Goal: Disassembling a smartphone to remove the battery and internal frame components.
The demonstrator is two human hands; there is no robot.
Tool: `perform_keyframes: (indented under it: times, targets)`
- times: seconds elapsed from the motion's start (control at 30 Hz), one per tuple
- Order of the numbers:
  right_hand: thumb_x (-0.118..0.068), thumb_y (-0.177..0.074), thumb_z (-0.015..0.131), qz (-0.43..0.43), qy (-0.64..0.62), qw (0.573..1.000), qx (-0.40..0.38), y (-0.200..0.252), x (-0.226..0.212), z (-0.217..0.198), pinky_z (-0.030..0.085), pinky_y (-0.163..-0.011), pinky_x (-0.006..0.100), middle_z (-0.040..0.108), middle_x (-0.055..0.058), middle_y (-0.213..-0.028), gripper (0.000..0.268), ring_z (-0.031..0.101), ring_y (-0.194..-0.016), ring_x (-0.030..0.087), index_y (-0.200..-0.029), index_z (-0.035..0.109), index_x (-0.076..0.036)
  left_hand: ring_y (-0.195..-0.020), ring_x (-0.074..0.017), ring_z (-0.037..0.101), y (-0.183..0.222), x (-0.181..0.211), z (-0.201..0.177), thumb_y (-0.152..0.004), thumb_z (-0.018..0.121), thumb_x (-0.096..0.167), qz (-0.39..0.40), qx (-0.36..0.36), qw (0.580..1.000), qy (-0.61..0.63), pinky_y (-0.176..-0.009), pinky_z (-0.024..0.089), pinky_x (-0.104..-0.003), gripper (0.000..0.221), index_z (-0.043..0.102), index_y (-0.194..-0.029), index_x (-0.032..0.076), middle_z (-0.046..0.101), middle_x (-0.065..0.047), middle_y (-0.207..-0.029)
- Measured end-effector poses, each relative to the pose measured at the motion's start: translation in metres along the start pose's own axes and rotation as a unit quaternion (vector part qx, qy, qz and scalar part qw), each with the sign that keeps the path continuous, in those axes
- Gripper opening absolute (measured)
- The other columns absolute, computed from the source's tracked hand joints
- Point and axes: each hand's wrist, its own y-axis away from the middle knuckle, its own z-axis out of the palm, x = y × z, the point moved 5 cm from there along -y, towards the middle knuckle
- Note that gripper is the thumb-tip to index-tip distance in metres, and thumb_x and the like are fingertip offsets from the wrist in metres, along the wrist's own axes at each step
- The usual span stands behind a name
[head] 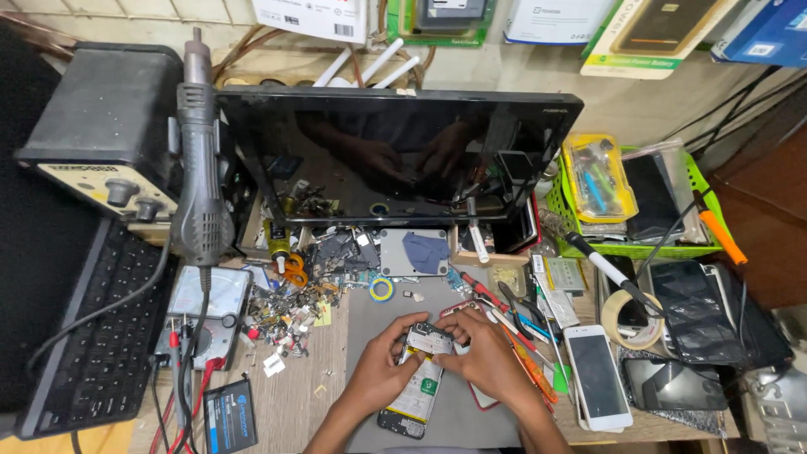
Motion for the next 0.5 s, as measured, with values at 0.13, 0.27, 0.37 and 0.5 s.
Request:
perform_keyframes:
  times: [0.13, 0.27, 0.37, 0.5]
  targets:
    - [-0.017, -0.07, 0.088, -0.006, -0.002, 1.0, -0.003, -0.0017, 0.0047, 0.0017, 0.052, -0.079, 0.024, 0.069, -0.008, -0.107, 0.045, 0.06, -0.086, 0.011, -0.114, 0.076, -0.02, -0.075, -0.0081, 0.064, 0.0008, -0.0001, -0.0003, -0.093, 0.062, 0.004, -0.004, -0.003, 1.0, 0.005, -0.061, 0.052, -0.023, 0.052, 0.061, -0.141, 0.022, 0.076, -0.004, -0.098]
    - [-0.018, -0.071, 0.088, -0.012, 0.008, 1.0, 0.001, -0.0017, 0.0012, 0.0007, 0.051, -0.078, 0.024, 0.069, -0.008, -0.104, 0.044, 0.059, -0.086, 0.011, -0.113, 0.077, -0.021, -0.077, -0.0074, 0.065, 0.0013, 0.0028, -0.0019, -0.092, 0.062, 0.005, -0.004, 0.005, 1.0, -0.008, -0.061, 0.053, -0.022, 0.052, 0.061, -0.14, 0.023, 0.078, -0.003, -0.102]
    - [-0.022, -0.071, 0.086, -0.004, 0.023, 1.0, -0.004, -0.0008, -0.0004, -0.0013, 0.051, -0.078, 0.024, 0.069, -0.008, -0.103, 0.042, 0.061, -0.085, 0.01, -0.113, 0.078, -0.022, -0.073, -0.0068, 0.064, 0.0028, 0.0028, -0.0028, -0.092, 0.063, 0.009, -0.014, 0.004, 1.0, -0.028, -0.058, 0.05, -0.022, 0.052, 0.06, -0.142, 0.026, 0.079, -0.001, -0.097]
    - [-0.019, -0.073, 0.089, -0.008, 0.023, 1.0, -0.007, -0.0005, -0.0023, -0.0019, 0.048, -0.075, 0.024, 0.063, -0.006, -0.094, 0.044, 0.057, -0.082, 0.011, -0.115, 0.079, -0.021, -0.07, -0.006, 0.06, 0.0031, 0.0031, -0.0041, -0.091, 0.063, 0.01, 0.003, 0.004, 0.999, -0.038, -0.056, 0.048, -0.021, 0.052, 0.061, -0.14, 0.025, 0.077, 0.0, -0.1]
